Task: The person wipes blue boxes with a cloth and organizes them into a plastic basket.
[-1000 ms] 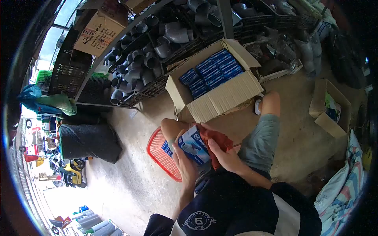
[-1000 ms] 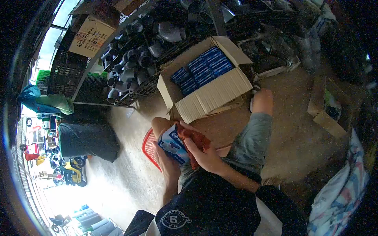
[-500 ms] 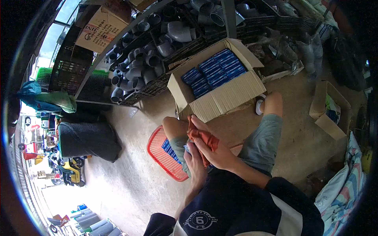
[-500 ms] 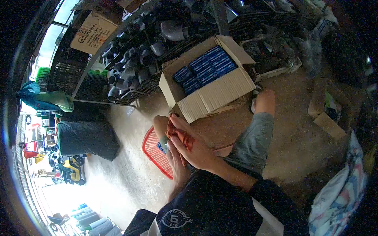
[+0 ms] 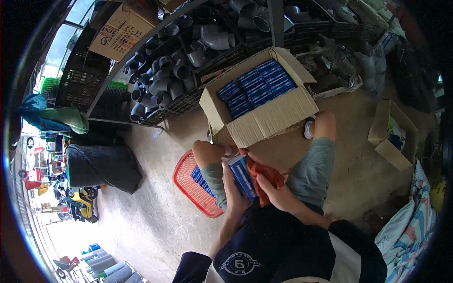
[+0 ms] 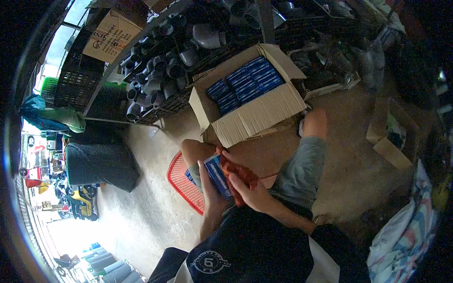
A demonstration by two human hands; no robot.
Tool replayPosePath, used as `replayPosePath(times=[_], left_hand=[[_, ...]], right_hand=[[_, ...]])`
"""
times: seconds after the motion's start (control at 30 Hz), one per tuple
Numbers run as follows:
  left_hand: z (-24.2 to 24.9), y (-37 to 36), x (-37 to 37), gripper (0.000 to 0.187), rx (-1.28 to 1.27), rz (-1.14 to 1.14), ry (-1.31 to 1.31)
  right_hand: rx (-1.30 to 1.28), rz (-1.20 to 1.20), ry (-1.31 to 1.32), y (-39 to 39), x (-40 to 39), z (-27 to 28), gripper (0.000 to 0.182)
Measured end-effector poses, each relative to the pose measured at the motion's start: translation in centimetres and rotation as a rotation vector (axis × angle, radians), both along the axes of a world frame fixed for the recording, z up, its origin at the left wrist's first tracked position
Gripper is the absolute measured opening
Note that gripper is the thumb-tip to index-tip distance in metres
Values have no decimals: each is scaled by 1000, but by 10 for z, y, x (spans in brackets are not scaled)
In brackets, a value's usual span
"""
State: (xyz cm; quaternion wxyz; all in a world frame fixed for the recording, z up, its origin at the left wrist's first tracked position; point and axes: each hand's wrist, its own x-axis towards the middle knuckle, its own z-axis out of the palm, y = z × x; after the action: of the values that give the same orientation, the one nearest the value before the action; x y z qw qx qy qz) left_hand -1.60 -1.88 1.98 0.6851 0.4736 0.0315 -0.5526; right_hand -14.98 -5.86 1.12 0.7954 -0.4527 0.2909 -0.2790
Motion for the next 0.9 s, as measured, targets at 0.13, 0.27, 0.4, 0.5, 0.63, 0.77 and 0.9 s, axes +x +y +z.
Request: replayPosePath(times=[0.13,0.27,0.4,0.5,0.63,0.77,0.9], left_hand=[[-14,9,20,63,24,-103,-223],[20,15,11,77,-55,-13,-64],[0,22,-1,80,101,-26,-387],[3,28,-26,72,117,32,-627],[23,19,-9,76,23,-34,-412],[-8,27,-5,84,60,22,-470],[0,29,-27,86,4,188,-485]], right_hand=[[-488,-13,-4,-4,15,14,62],[-788,46,187,2,27,24,63],[-629,-42,118,-3,46,13,58],[-162,-33,-55,-13,54,10,53],[-645,-182,41,5,45,13,52],[-376,-90,175,4,29,25,48],[-71,-37,104,-15,29,19,47]])
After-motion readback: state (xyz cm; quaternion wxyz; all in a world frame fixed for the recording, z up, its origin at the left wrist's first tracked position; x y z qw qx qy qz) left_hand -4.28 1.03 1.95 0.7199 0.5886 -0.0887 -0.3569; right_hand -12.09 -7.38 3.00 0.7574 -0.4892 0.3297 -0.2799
